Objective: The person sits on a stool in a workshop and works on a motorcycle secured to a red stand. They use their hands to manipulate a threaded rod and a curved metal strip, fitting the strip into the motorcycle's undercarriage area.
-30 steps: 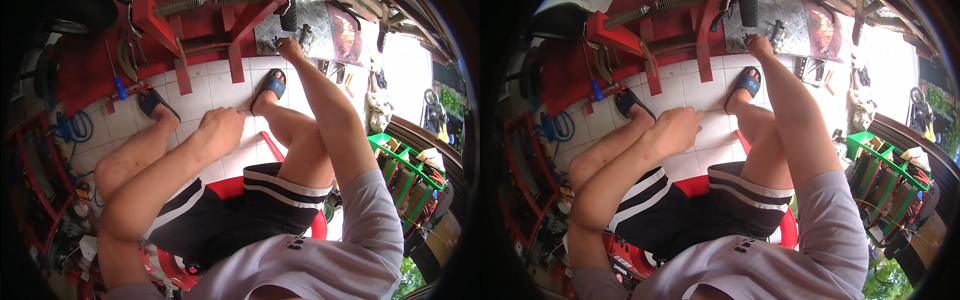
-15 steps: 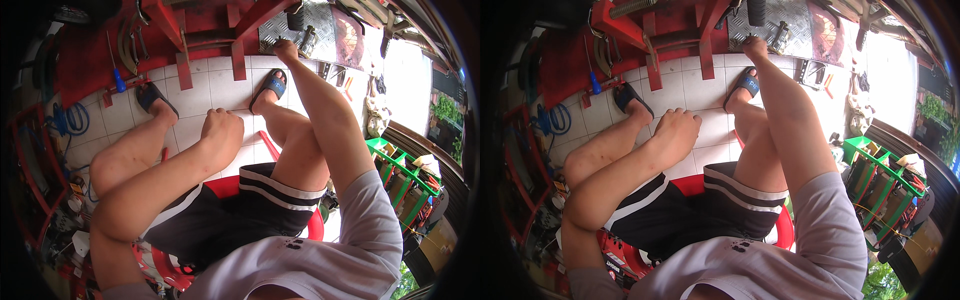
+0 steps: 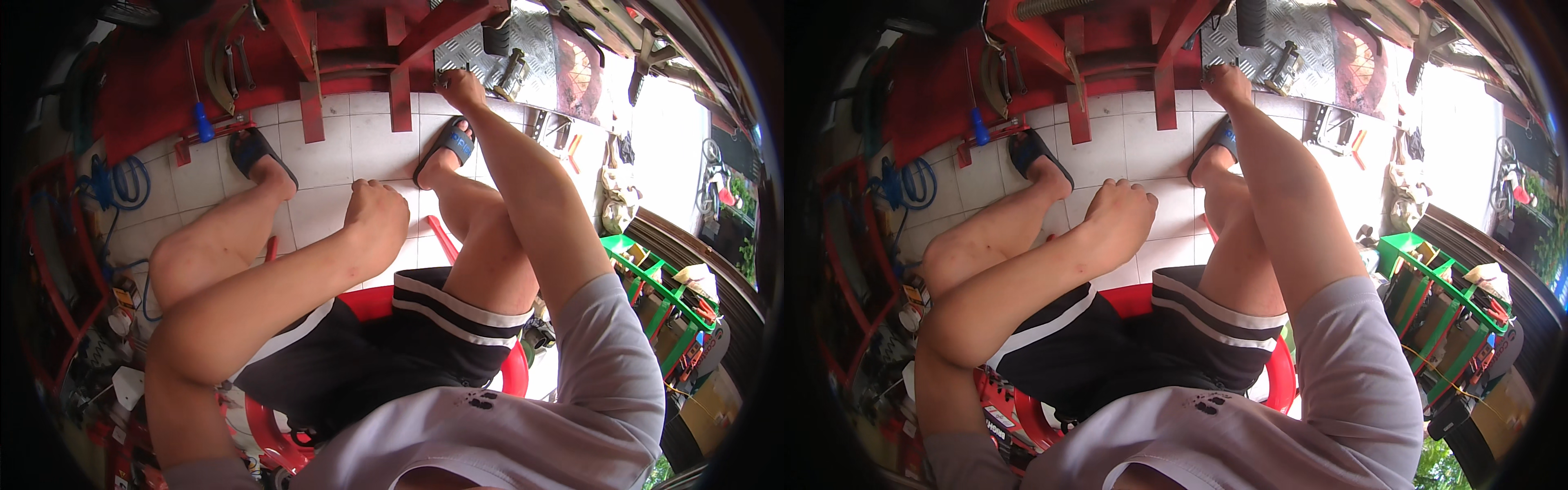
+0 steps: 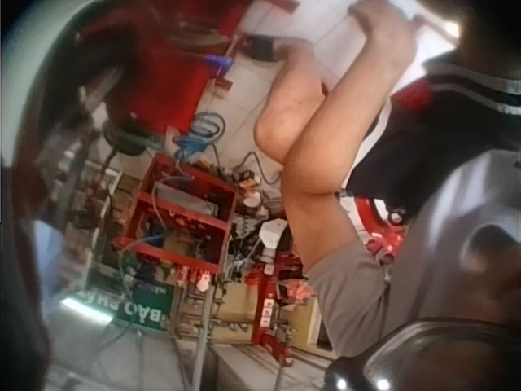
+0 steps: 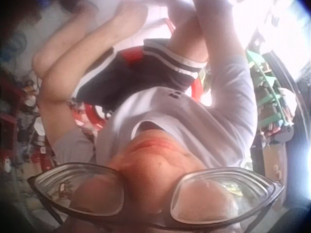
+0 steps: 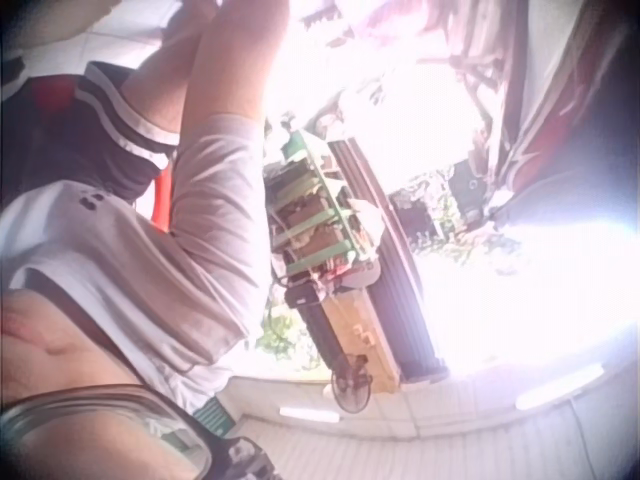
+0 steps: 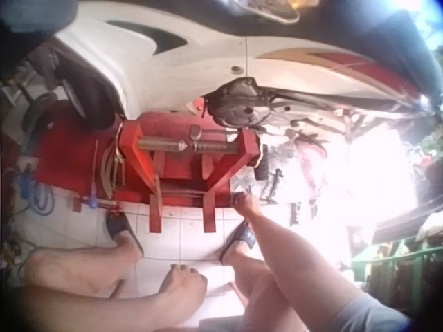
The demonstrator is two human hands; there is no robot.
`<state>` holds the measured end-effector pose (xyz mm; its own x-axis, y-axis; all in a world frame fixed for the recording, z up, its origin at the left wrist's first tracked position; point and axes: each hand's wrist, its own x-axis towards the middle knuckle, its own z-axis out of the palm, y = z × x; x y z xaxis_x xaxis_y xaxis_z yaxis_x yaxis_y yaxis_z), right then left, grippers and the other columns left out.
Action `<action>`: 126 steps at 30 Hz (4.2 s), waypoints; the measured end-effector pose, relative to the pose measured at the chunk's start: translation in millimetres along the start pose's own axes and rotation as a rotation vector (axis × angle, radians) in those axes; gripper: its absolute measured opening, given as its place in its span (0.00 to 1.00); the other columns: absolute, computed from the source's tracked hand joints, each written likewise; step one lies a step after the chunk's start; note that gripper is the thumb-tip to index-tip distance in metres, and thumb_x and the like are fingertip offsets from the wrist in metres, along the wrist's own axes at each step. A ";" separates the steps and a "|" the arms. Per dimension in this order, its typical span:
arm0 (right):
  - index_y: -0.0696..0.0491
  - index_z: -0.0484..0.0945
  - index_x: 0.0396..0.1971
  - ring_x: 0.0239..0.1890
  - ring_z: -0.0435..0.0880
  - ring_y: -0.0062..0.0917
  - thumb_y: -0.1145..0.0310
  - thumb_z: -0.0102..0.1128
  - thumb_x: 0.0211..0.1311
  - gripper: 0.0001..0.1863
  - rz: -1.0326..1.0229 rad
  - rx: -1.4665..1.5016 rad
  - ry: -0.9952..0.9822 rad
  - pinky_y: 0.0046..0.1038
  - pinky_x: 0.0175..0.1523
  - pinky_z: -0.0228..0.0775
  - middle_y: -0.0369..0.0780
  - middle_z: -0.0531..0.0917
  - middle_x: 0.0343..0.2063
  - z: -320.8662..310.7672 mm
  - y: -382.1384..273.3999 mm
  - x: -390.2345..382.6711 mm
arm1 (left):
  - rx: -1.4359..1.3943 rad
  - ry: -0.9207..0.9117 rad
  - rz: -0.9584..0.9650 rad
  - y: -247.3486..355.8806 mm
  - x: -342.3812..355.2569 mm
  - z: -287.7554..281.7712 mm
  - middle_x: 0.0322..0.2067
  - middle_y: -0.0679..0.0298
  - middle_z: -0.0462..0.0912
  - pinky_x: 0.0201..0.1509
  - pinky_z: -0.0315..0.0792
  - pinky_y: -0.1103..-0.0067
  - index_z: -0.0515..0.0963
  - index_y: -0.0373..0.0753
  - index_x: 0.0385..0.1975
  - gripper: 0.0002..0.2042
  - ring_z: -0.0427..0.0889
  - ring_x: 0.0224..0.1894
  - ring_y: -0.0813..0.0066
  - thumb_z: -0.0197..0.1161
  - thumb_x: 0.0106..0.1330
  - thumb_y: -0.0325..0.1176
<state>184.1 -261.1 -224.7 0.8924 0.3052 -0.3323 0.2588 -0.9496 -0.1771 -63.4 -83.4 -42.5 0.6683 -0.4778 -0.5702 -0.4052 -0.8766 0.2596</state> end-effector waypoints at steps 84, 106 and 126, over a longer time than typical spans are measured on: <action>0.54 0.60 0.65 0.58 0.72 0.26 0.64 0.64 0.52 0.39 -0.143 1.224 -0.427 0.31 0.60 0.63 0.39 0.74 0.58 -105.0 -232.9 -82.4 | -1.226 0.816 -0.493 -231.0 38.9 -6.4 0.28 0.51 0.85 0.36 0.82 0.78 0.82 0.27 0.35 0.09 0.87 0.29 0.68 0.61 0.55 0.19; 0.53 0.58 0.67 0.50 0.76 0.24 0.65 0.64 0.49 0.43 -0.173 1.177 -0.421 0.28 0.53 0.69 0.38 0.76 0.55 -98.5 -227.6 -78.8 | -1.227 0.623 -0.529 -242.0 48.4 -4.0 0.25 0.63 0.84 0.33 0.75 0.79 0.81 0.35 0.30 0.10 0.83 0.29 0.76 0.57 0.66 0.35; 0.53 0.59 0.66 0.57 0.73 0.25 0.67 0.64 0.52 0.40 -0.134 1.206 -0.438 0.31 0.63 0.60 0.38 0.75 0.57 -99.3 -226.6 -79.0 | -0.766 0.766 -0.761 -247.8 50.8 -25.2 0.34 0.50 0.85 0.47 0.74 0.64 0.82 0.37 0.31 0.21 0.83 0.40 0.53 0.47 0.67 0.48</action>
<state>91.8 -77.2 -66.3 0.6311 0.6088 -0.4808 -0.3637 -0.3153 -0.8766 86.7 108.1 -116.2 0.8540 0.4550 -0.2523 0.5087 -0.6284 0.5885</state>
